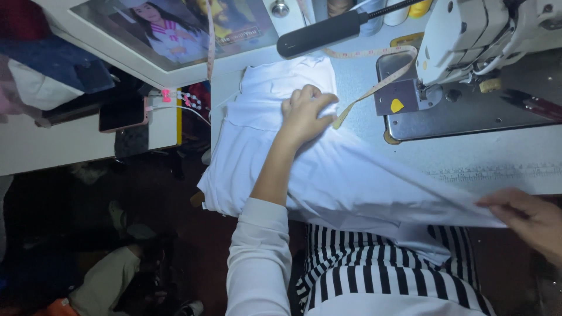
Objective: Measuring and marking a white garment on a sewing workstation using a tape measure and a marking tool.
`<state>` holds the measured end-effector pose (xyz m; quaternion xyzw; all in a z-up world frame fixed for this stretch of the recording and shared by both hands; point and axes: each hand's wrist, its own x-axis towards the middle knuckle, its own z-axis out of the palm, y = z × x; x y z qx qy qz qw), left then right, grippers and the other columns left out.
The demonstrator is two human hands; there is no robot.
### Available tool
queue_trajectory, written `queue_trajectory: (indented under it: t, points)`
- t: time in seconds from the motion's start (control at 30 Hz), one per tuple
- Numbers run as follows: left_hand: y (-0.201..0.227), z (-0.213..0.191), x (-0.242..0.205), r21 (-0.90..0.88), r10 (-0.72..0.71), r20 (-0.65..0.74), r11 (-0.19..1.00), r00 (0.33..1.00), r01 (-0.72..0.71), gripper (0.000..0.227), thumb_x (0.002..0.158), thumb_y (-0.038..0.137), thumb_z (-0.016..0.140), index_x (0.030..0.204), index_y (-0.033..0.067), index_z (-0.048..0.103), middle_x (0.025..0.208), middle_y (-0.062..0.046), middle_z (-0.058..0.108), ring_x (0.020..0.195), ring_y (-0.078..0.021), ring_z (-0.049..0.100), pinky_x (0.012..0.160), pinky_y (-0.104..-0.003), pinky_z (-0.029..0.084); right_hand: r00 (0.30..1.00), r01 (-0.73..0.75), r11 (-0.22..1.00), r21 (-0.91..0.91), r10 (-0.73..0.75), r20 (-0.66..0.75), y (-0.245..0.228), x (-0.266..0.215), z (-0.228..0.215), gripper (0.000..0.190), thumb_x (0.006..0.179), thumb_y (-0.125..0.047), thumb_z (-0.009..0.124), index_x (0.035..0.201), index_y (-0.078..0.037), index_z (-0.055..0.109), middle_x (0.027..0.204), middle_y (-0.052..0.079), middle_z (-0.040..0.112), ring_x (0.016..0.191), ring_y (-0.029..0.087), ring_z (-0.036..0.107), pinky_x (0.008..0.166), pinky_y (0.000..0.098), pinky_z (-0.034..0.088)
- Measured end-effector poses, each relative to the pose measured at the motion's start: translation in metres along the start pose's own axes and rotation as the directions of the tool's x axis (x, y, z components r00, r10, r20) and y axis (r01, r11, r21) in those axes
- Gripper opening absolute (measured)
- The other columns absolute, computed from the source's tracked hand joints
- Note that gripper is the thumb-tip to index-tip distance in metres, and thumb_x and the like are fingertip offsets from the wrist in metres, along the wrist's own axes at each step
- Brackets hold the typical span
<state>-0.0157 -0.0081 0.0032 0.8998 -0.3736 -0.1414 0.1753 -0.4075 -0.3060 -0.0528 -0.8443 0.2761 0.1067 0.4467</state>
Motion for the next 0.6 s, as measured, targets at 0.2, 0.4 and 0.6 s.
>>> queue_trajectory:
  t: [0.2,0.4,0.6]
  points:
    - [-0.013,0.026,0.021,-0.015,-0.076,-0.362,0.997,0.929,0.076,0.022,0.088,0.040,0.064,0.095,0.0202,0.066,0.104,-0.002,0.059,0.103,-0.0306,0.053,0.089,-0.050,0.038,0.939,0.082,0.927,-0.365,-0.195,-0.285,0.023,0.012,0.000,0.025,0.099,-0.006,0.070,0.116,-0.019,0.082,0.125,0.006,0.069,0.102,0.023,0.065,0.077,0.0322,0.048]
    - [-0.013,0.030,0.020,0.013,-0.063,-0.395,0.997,0.916,0.075,0.019,0.090,0.036,0.064,0.097,0.0189,0.066,0.104,-0.002,0.059,0.102,-0.0304,0.054,0.087,-0.049,0.039,0.684,0.091,0.583,-0.807,-0.626,-0.375,-0.114,0.033,0.035,0.023,0.082,-0.011,0.073,0.103,-0.020,0.078,0.153,0.019,0.068,0.144,0.038,0.061,0.129,0.0477,0.038]
    - [-0.013,0.029,0.013,-0.079,-0.082,-0.328,0.995,0.941,0.059,0.014,0.096,0.030,0.066,0.100,0.0161,0.062,0.115,-0.006,0.054,0.123,-0.0313,0.049,0.105,-0.061,0.032,0.602,0.575,0.491,-0.654,-0.796,-0.068,-0.220,0.087,0.138,0.067,0.096,-0.050,0.051,0.145,-0.005,0.054,0.149,0.027,0.051,0.142,0.041,0.046,0.111,0.0625,0.035]
